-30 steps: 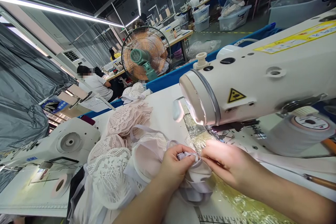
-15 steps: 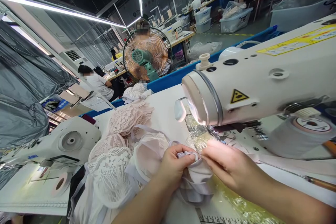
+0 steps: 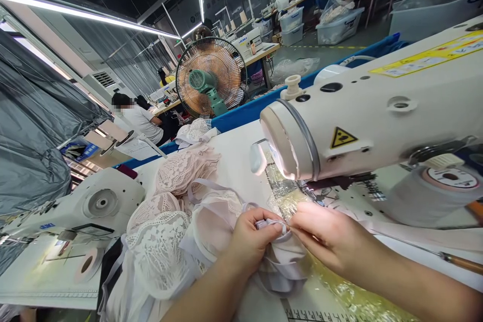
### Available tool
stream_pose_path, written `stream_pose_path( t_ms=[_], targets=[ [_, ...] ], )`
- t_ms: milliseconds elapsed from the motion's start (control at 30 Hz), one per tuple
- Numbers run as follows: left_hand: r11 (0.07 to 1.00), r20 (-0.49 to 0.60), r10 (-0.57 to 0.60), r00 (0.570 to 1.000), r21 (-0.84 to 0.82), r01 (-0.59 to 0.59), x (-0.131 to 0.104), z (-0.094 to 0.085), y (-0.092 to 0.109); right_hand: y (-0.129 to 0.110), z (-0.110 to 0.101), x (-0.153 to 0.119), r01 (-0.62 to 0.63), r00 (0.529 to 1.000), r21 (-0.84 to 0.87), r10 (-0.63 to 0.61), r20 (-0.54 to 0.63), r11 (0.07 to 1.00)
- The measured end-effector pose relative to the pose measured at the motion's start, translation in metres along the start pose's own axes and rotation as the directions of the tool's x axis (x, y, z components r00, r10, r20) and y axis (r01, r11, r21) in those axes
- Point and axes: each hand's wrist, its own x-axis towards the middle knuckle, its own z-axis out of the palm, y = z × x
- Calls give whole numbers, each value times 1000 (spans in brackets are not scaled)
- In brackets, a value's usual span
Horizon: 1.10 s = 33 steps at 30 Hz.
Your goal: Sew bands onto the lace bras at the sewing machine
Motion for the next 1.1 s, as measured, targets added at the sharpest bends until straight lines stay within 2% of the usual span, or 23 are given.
stream_pose_path(
  t_ms=[333, 600, 933, 1100],
  targets=[
    [990, 50, 38, 998, 135, -45, 0, -3, 1, 2, -5, -1, 31, 999, -30, -30, 37, 999],
    [997, 64, -72, 995, 19, 71, 1, -5, -1, 2, -6, 3, 129, 992, -19, -129, 3, 992],
    [995, 45, -85, 995, -51, 87, -1, 0, 4, -1, -3, 2, 41, 999, 11, -41, -3, 999],
    [991, 33, -114, 993, -60, 116, 0, 2, 6, 2, -8, 4, 21, 998, 69, -25, 62, 997]
  ],
)
